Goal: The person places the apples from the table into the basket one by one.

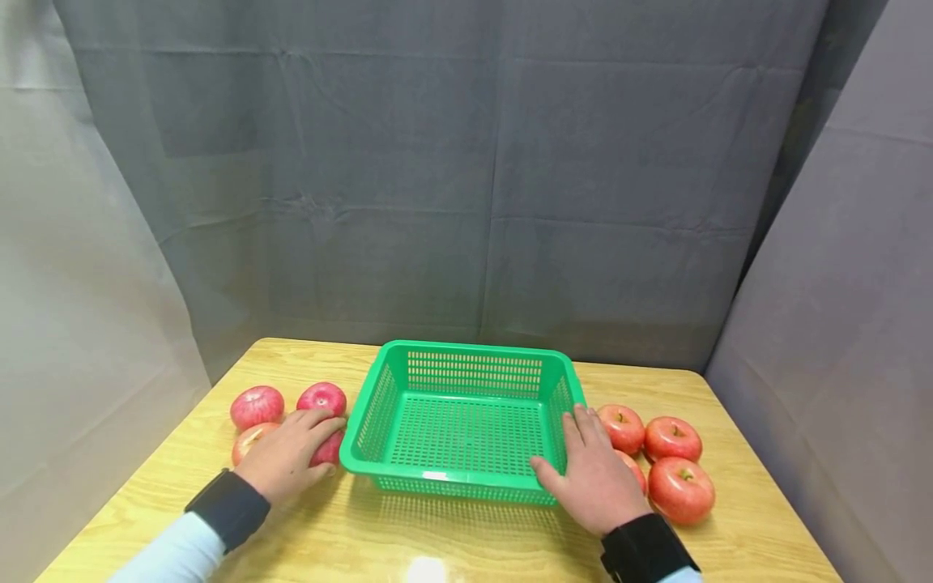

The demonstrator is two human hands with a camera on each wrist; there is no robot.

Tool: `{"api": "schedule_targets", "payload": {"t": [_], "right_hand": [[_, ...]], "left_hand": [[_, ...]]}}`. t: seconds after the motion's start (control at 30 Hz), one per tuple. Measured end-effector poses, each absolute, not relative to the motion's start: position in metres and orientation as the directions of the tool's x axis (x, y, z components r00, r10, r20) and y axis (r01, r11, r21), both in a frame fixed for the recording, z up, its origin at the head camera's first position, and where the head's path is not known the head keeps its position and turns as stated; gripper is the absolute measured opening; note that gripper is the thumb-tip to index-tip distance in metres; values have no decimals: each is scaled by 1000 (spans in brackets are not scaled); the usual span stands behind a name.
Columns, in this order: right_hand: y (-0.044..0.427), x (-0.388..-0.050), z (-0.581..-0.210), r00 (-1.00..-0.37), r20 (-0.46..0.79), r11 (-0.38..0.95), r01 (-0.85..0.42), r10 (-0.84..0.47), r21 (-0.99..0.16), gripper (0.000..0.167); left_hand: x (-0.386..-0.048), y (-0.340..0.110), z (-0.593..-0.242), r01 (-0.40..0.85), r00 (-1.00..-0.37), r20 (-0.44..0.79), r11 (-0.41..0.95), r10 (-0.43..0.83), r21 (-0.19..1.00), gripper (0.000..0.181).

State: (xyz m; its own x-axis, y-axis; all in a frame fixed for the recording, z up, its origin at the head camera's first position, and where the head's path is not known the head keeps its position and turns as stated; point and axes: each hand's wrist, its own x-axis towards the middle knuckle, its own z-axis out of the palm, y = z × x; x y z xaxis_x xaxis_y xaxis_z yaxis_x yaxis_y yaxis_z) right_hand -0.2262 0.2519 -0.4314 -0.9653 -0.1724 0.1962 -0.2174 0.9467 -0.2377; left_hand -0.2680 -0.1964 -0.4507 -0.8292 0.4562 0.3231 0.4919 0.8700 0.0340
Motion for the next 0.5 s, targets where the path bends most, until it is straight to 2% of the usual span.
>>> {"api": "schedule_targets", "payload": {"t": [0.5], "right_hand": [[252,-226,-432,-965,198,943,-221,-174,-248,101]], "left_hand": [[-268,-195,-437,460,-857,286,887,428,50,60]]}}
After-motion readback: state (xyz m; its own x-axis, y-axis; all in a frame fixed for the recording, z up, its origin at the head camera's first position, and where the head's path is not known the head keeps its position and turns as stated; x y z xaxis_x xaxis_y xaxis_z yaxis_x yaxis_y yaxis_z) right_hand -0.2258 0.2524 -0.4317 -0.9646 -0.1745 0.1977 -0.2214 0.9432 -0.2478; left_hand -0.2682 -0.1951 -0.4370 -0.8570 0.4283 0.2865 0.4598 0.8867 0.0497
